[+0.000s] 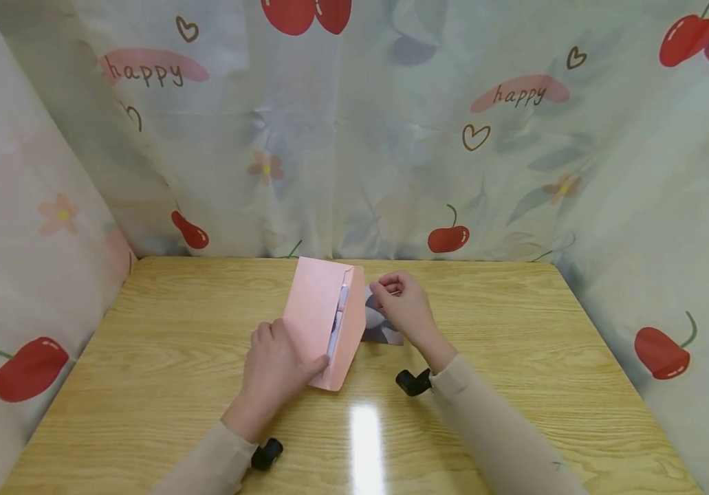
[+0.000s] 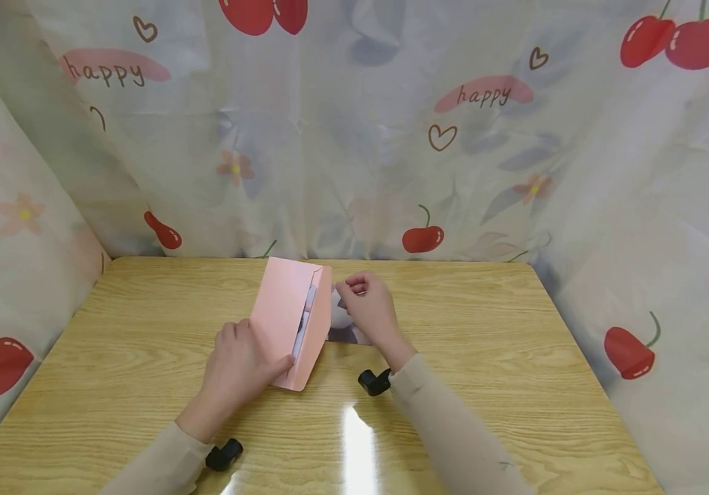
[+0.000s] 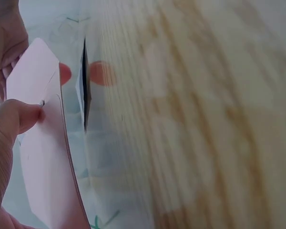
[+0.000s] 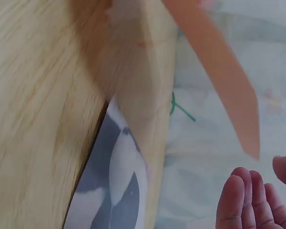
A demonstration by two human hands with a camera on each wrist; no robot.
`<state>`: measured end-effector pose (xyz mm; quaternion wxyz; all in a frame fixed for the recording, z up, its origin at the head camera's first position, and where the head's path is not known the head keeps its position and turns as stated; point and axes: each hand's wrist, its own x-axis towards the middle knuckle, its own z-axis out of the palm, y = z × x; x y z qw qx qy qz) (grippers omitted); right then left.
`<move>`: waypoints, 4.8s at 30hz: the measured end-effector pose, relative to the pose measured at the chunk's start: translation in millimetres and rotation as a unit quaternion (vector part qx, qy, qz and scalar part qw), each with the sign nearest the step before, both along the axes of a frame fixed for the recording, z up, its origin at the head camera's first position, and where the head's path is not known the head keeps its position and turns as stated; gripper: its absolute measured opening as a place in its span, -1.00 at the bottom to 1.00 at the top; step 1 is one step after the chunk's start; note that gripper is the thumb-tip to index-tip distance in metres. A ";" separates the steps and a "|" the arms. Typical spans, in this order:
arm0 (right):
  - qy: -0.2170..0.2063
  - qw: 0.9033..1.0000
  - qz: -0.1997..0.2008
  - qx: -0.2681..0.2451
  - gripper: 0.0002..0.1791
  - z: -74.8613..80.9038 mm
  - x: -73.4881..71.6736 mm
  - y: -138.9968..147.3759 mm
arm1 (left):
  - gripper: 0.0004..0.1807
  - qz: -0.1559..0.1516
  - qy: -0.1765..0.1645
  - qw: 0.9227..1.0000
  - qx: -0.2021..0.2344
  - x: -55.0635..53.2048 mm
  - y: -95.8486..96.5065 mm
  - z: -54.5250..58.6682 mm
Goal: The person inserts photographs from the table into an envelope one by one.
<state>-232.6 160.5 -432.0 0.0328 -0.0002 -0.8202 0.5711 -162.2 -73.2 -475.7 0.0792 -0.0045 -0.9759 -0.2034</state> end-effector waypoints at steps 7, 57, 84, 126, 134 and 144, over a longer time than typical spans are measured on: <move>-0.028 0.999 -0.012 -0.013 -0.64 -4.0 -6.4 23.5 | 0.14 0.003 -0.005 1.000 0.001 0.5 -2.0 0.6; -0.128 0.974 -0.057 0.176 -0.33 -51.7 -40.6 26.9 | 0.13 0.005 -0.012 1.000 -0.005 -1.2 -4.1 -1.1; -0.135 0.989 -0.057 0.015 -0.71 -31.4 -24.1 61.4 | 0.12 0.008 -0.013 1.000 -0.006 1.4 -2.6 -2.9; 0.066 0.981 -0.101 -0.149 -0.69 38.5 2.3 38.6 | 0.12 0.002 -0.012 1.000 -0.011 -0.5 -4.2 2.4; 0.058 0.985 -0.089 -0.137 -0.70 28.4 4.5 26.2 | 0.13 0.004 -0.011 1.000 -0.019 -1.3 -3.7 1.1; 0.054 0.988 -0.085 -0.115 -0.73 19.6 6.1 14.1 | 0.12 0.004 0.000 1.000 -0.020 -0.1 -3.7 1.9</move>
